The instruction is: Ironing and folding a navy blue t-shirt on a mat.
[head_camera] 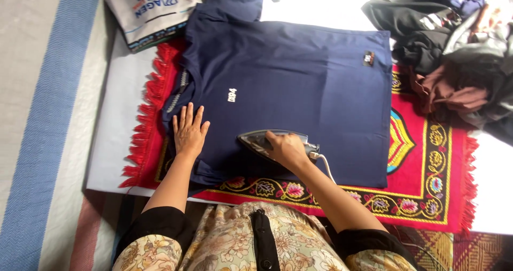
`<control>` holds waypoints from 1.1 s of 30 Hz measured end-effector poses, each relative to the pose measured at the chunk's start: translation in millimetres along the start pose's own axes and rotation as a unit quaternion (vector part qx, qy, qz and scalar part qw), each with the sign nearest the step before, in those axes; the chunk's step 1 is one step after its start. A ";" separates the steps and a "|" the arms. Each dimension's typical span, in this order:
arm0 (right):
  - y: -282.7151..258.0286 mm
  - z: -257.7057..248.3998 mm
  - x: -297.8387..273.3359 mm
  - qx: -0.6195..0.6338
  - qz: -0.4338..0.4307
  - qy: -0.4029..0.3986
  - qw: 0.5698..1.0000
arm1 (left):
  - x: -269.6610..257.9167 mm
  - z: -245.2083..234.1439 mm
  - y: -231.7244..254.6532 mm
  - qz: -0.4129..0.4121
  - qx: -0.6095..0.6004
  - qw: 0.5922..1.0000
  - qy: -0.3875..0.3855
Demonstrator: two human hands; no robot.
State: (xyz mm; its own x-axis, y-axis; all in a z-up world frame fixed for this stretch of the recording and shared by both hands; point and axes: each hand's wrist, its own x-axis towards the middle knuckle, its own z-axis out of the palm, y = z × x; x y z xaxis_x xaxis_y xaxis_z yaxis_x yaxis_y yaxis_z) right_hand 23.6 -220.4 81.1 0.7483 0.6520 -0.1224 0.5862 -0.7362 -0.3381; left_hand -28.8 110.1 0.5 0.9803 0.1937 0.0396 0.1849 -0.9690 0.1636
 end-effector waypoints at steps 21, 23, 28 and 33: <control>-87.4 -3.6 119.4 0.017 -0.037 0.021 0.999 | 54.2 -47.3 -87.3 -0.322 -0.198 0.926 -0.018; -90.0 -3.3 135.1 0.027 -0.020 0.029 0.999 | 53.6 -39.2 -109.1 -0.317 -0.240 0.913 -0.089; -98.6 -8.8 161.2 0.048 0.021 0.049 0.997 | 40.1 12.1 -167.9 -0.233 -0.439 0.833 -0.245; -108.2 2.9 158.4 0.005 -0.055 0.038 0.998 | 13.5 24.8 -175.7 -0.230 -0.478 0.782 -0.326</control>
State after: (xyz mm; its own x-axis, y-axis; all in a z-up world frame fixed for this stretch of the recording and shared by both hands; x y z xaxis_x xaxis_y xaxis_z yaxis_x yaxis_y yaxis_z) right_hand 77.8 -36.8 95.6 0.7009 0.7131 -0.0134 0.6632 -0.6586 -0.3556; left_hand -46.3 279.2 -52.2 0.7111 0.0666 -0.7000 0.6966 -0.2016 0.6885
